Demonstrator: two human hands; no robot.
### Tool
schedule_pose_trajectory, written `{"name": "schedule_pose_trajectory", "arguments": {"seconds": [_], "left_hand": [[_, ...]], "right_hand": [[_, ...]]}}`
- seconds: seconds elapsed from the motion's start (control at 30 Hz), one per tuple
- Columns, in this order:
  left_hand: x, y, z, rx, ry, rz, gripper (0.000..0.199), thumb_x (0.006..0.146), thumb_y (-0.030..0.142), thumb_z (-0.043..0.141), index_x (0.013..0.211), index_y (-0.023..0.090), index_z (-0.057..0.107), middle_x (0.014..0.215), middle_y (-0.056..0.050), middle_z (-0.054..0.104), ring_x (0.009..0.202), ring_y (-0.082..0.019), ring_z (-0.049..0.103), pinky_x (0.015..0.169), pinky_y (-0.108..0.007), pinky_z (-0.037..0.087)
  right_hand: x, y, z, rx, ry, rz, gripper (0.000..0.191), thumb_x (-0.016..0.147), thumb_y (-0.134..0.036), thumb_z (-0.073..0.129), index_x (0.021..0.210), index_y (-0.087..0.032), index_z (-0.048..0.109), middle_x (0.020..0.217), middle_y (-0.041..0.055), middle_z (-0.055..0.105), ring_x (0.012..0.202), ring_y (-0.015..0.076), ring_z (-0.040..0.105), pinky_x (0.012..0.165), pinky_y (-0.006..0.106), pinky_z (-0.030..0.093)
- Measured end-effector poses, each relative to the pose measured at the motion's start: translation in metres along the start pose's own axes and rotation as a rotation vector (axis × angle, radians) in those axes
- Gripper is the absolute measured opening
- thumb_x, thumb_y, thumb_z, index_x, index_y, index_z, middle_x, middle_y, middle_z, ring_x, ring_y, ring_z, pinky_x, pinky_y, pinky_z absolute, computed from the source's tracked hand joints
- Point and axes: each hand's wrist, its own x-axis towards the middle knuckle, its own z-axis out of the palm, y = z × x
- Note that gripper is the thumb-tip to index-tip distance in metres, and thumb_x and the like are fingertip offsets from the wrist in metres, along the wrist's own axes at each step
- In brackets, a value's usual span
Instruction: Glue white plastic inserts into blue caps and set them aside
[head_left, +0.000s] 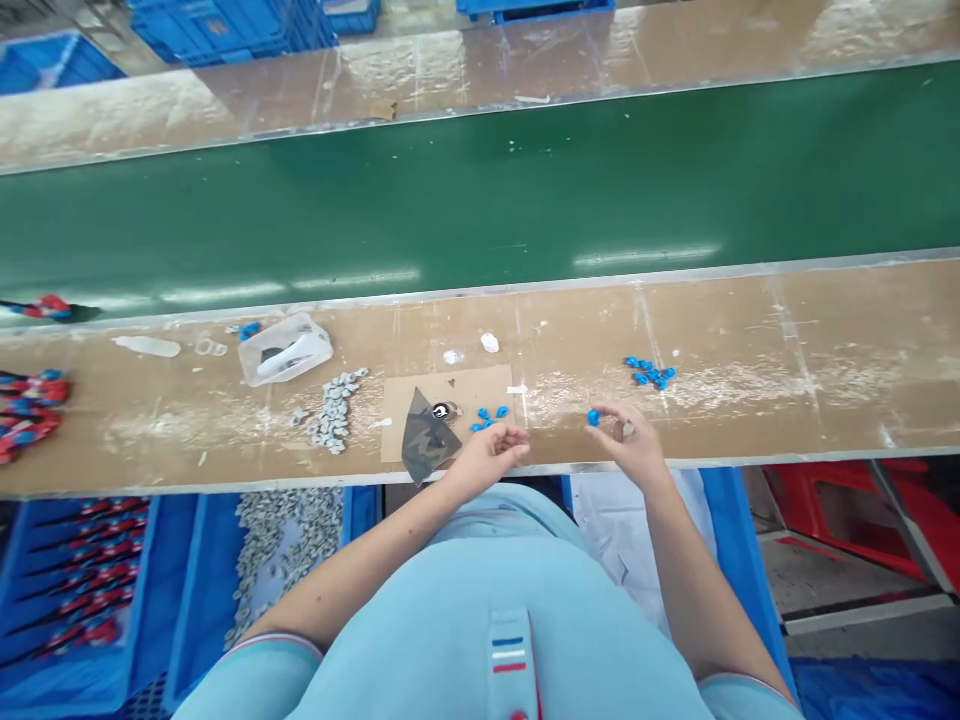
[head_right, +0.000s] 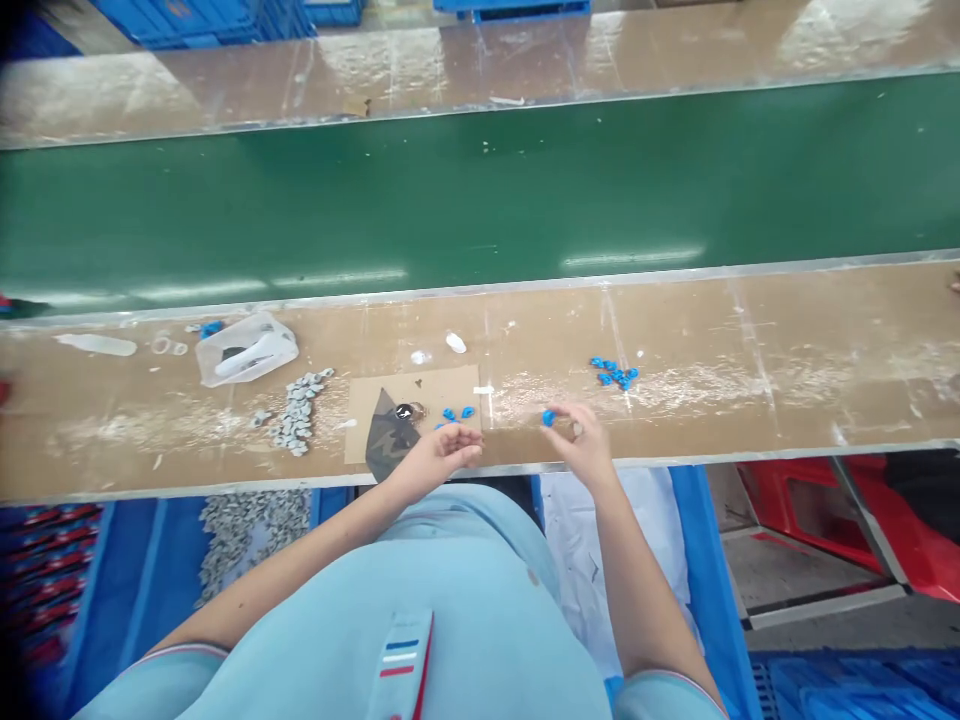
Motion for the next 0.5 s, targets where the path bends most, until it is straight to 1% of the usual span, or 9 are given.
{"name": "schedule_pose_trajectory", "arguments": {"seconds": [0.03,0.1,0.13,0.2,0.27,0.33,0.4,0.43,0.5], "left_hand": [[-0.001,0.006,0.004,-0.081,-0.028,-0.019,0.029,0.07,0.031,0.073,0.091,0.014,0.062,0.087,-0.005,0.068,0.073,-0.013,0.062,0.071,-0.029,0.053],[-0.004,0.016,0.009,-0.201,-0.075,-0.036,0.037,0.065,0.034,0.078,0.091,0.013,0.063,0.084,-0.004,0.067,0.071,-0.012,0.062,0.07,-0.029,0.052],[-0.006,0.019,0.01,-0.244,-0.092,-0.037,0.04,0.062,0.036,0.08,0.09,0.013,0.063,0.08,-0.003,0.067,0.068,-0.011,0.062,0.069,-0.028,0.052],[-0.011,0.022,0.009,-0.306,-0.103,-0.037,0.044,0.057,0.04,0.083,0.086,0.012,0.064,0.072,0.0,0.065,0.061,-0.01,0.06,0.066,-0.026,0.051],[-0.019,0.022,0.007,-0.366,-0.086,-0.036,0.046,0.054,0.042,0.084,0.083,0.012,0.064,0.066,0.001,0.064,0.057,-0.009,0.059,0.064,-0.025,0.05],[-0.028,0.022,0.003,-0.422,-0.056,-0.037,0.047,0.054,0.043,0.084,0.085,0.012,0.065,0.065,0.001,0.064,0.058,-0.01,0.061,0.064,-0.025,0.051],[-0.036,0.022,0.001,-0.471,-0.024,-0.041,0.047,0.056,0.043,0.084,0.087,0.013,0.065,0.067,0.001,0.065,0.062,-0.011,0.063,0.065,-0.026,0.052],[-0.039,0.022,-0.001,-0.487,-0.01,-0.043,0.047,0.056,0.043,0.083,0.088,0.014,0.065,0.069,0.0,0.066,0.064,-0.013,0.065,0.066,-0.027,0.053],[-0.045,0.022,-0.003,-0.509,0.013,-0.043,0.047,0.058,0.043,0.083,0.09,0.014,0.065,0.071,0.0,0.067,0.068,-0.015,0.067,0.068,-0.028,0.054]], "right_hand": [[-0.009,-0.014,0.008,0.026,-0.078,-0.121,0.024,0.072,-0.033,0.067,0.093,-0.023,0.069,0.088,0.0048,0.067,0.064,0.0157,0.055,0.065,0.031,0.047],[-0.022,-0.039,0.02,0.074,-0.193,-0.287,0.021,0.077,-0.028,0.063,0.098,-0.026,0.07,0.09,0.0049,0.066,0.074,0.0174,0.06,0.066,0.03,0.049],[-0.027,-0.049,0.025,0.092,-0.225,-0.334,0.022,0.079,-0.026,0.062,0.1,-0.027,0.069,0.09,0.0047,0.066,0.077,0.0177,0.061,0.067,0.029,0.049],[-0.033,-0.064,0.031,0.124,-0.263,-0.383,0.025,0.08,-0.023,0.061,0.103,-0.028,0.068,0.091,0.0044,0.065,0.082,0.0177,0.062,0.068,0.028,0.05],[-0.036,-0.071,0.034,0.151,-0.282,-0.368,0.029,0.08,-0.022,0.061,0.108,-0.029,0.066,0.093,0.0044,0.064,0.079,0.0168,0.061,0.063,0.027,0.049],[-0.039,-0.074,0.033,0.187,-0.287,-0.292,0.034,0.08,-0.027,0.064,0.114,-0.027,0.061,0.094,0.0046,0.062,0.069,0.0146,0.058,0.054,0.024,0.046],[-0.043,-0.073,0.032,0.235,-0.287,-0.197,0.039,0.082,-0.036,0.062,0.118,-0.024,0.055,0.093,0.0046,0.059,0.059,0.0117,0.05,0.048,0.024,0.042],[-0.046,-0.072,0.032,0.265,-0.295,-0.155,0.037,0.085,-0.04,0.057,0.118,-0.023,0.054,0.092,0.0046,0.058,0.055,0.0108,0.046,0.047,0.024,0.041],[-0.053,-0.07,0.034,0.328,-0.333,-0.076,0.034,0.093,-0.045,0.042,0.115,-0.022,0.053,0.09,0.0045,0.057,0.051,0.0102,0.042,0.047,0.025,0.04]]}}
